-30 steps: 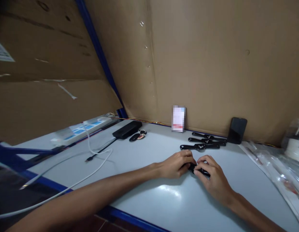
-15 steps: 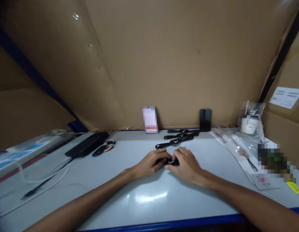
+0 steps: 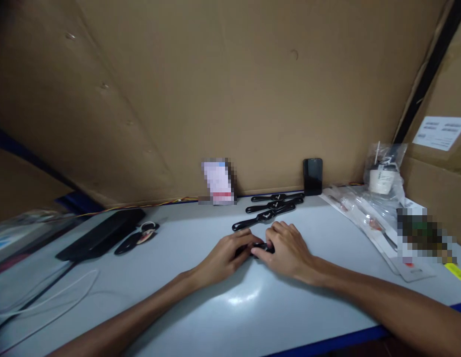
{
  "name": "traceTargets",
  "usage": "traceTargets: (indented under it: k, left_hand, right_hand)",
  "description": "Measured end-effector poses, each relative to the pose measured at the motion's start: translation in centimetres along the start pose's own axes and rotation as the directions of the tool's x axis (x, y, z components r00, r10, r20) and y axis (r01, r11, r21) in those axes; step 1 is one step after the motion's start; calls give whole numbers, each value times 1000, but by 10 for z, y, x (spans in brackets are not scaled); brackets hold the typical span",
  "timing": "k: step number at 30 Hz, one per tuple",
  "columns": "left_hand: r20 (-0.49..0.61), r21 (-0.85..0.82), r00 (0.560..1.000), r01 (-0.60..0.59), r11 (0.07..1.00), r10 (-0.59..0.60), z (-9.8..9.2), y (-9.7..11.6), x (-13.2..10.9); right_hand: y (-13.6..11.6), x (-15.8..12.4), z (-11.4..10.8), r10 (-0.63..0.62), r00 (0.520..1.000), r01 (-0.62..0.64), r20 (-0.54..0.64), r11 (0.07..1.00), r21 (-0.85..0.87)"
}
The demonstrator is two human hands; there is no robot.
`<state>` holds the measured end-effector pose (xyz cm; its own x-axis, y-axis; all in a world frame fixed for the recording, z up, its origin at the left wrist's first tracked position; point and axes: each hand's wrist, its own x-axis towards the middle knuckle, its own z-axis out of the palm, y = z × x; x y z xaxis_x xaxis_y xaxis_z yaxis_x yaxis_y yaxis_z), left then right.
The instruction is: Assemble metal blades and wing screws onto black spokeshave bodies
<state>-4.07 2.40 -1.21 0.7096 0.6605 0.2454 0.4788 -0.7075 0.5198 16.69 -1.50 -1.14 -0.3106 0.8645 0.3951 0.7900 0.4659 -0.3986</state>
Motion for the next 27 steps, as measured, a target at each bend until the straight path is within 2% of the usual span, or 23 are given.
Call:
traceTargets:
  k: [5, 12, 17, 22, 27]
  left_hand:
    - [-10, -10, 1000, -3, 1000, 3, 1, 0, -1]
    - [-1, -45, 1000, 4, 999, -4, -4, 1, 2]
    - [13, -45, 999, 30, 999, -29, -6, 8, -1]
    - [6, -61, 999, 47, 997, -46, -4, 9, -5]
    - [21, -88, 999, 34, 996, -33, -5, 9, -7]
  right_hand:
    - [0, 1, 3, -26, 1000, 26, 10, 999, -28]
    - [10, -2, -11, -139, 986, 104, 92, 946, 307]
    - [10, -6, -16, -82, 994, 44, 65, 888, 458]
    - [6, -8, -12, -39, 998, 18, 45, 920, 392]
    - [12, -8, -7, -83, 994, 55, 65, 933, 355]
